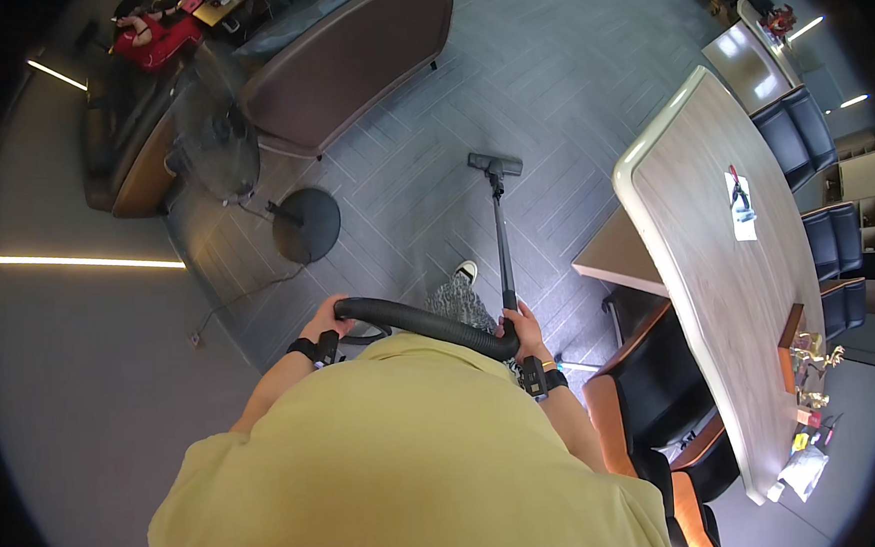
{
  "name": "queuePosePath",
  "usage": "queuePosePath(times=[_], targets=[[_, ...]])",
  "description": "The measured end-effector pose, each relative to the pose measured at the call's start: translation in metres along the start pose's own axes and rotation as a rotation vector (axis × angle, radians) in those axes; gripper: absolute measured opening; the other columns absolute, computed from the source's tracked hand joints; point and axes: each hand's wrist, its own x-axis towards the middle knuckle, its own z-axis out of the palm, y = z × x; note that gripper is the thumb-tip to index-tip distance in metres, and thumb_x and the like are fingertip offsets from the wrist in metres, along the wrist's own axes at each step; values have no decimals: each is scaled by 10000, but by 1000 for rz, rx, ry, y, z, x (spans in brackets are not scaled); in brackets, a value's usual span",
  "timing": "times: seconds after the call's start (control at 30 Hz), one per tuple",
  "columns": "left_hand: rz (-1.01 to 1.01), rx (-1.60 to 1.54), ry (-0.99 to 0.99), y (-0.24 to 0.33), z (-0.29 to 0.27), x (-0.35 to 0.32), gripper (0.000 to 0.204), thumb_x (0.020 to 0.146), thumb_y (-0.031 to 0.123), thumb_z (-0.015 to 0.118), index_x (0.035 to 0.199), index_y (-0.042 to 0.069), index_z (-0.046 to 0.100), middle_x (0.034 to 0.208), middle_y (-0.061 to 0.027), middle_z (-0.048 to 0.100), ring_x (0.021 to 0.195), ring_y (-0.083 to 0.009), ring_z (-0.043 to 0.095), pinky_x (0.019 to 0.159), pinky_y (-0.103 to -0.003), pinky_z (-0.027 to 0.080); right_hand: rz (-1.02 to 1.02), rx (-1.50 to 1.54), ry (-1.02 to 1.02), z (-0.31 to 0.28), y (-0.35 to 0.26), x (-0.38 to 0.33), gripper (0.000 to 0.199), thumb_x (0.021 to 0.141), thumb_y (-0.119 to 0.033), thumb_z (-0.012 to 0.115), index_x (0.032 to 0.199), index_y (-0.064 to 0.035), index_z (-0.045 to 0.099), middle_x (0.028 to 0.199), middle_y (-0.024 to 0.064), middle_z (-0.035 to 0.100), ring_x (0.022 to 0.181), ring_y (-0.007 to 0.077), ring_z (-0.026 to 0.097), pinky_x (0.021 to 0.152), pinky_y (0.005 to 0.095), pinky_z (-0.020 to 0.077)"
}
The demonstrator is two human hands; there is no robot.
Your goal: Vacuuming the floor around desks and chairs in an office.
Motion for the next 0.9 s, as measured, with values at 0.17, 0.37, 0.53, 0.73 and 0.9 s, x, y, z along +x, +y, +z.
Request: queuePosePath(times=[0.17, 0.37, 0.53, 0.73, 0.9], targets=[[680, 895, -71, 120, 64, 72, 343, 578, -9, 644, 883, 87, 520, 786, -45, 539, 728, -161, 543, 657, -290, 464, -98, 139, 68, 28, -65, 34, 717, 762, -14, 555, 1307, -165, 114, 680, 111, 479, 509, 184, 476, 437, 297, 434], [202, 34, -58, 228, 149, 137, 452, 643, 36, 628, 1049, 105, 443, 739, -75, 522, 655, -199, 534, 612, -341, 463, -131, 222, 44, 43, -110, 93, 707, 768, -24, 556, 1292, -162, 101, 693, 115, 488, 514, 180, 477, 431, 278, 427], [-125, -403, 43, 295, 191, 147, 455, 689, 7, 566, 1098, 118, 400, 705, -99, 460, 566, -214, 498, 533, -350, 465, -146, 291, 92, 72, -152, 122, 555, 779, -39, 548, 1201, -123, 198, 699, 113, 488, 524, 173, 481, 431, 272, 427], [-198, -531, 69, 325, 192, 225, 414, 686, -11, 563, 1062, 97, 428, 714, -100, 462, 591, -208, 504, 545, -332, 469, -148, 274, 60, 92, -201, 160, 412, 796, -58, 540, 1099, -94, 264, 697, 108, 490, 524, 176, 484, 439, 280, 432], [-229, -554, 79, 370, 204, 317, 278, 667, -8, 586, 918, 52, 483, 683, -91, 489, 604, -201, 510, 609, -317, 468, -98, 255, 105, 139, -278, 203, 343, 797, -75, 538, 1065, -94, 326, 680, 94, 488, 524, 180, 492, 444, 279, 434]])
